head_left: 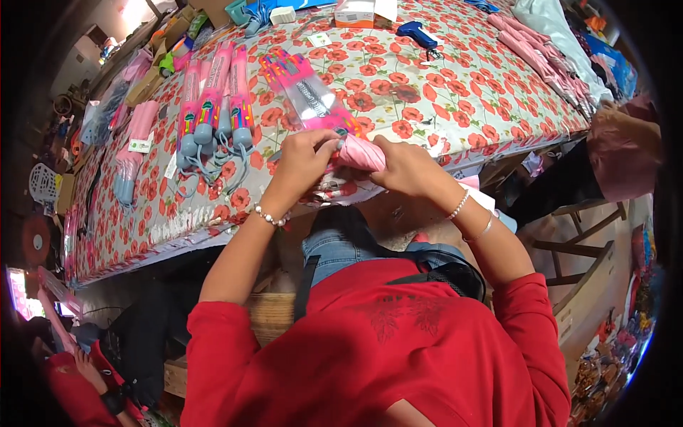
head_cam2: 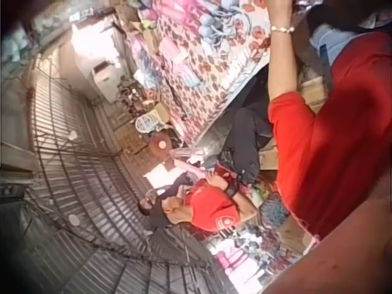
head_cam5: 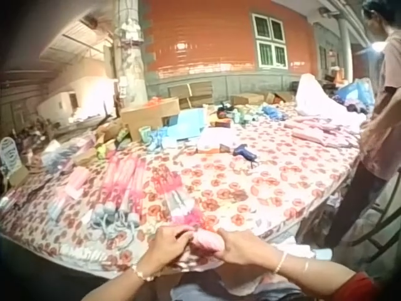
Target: Packaging pink plastic products into plastic sleeves and applying labels.
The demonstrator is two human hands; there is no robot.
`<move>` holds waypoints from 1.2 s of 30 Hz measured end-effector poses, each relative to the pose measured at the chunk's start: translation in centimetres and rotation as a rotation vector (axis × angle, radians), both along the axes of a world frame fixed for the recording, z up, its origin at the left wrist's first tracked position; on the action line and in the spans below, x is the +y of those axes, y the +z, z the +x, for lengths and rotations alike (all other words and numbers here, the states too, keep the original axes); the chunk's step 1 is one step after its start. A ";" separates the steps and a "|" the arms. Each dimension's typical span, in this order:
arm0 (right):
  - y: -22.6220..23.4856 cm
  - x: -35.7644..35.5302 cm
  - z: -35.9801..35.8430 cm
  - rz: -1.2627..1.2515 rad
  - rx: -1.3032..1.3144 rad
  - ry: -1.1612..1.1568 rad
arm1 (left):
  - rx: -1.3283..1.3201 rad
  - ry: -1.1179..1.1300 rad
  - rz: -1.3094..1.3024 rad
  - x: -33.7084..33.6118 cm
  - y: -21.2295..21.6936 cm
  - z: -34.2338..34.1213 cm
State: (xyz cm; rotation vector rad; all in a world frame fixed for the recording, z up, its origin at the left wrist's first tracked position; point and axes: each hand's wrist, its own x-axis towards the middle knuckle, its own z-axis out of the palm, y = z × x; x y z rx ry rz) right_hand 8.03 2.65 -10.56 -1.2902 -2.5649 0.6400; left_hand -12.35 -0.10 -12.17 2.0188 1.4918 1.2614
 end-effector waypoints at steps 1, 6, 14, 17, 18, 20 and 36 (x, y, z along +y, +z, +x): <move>0.1 0.2 0.0 0.005 -0.022 0.004 | -0.003 0.005 -0.013 -0.1 0.7 0.1; 0.2 0.4 -0.1 0.015 -0.088 0.012 | -0.009 -0.013 0.011 -0.5 2.1 0.4; 1.4 0.2 -0.5 0.007 -0.052 -0.039 | -0.339 0.053 -0.166 -0.6 2.8 1.4; 1.4 0.0 -0.4 0.006 -0.018 -0.059 | -0.286 0.184 -0.083 -0.3 1.8 1.2; 1.3 0.0 -0.3 0.005 -0.002 -0.070 | -0.262 0.248 -0.042 0.0 1.4 1.1; 1.5 0.1 -0.1 0.015 0.020 -0.088 | -0.233 0.304 0.010 0.4 1.5 1.4; 4.4 1.0 0.0 -0.743 0.702 0.052 | -1.268 -0.330 -0.199 -0.8 0.7 5.5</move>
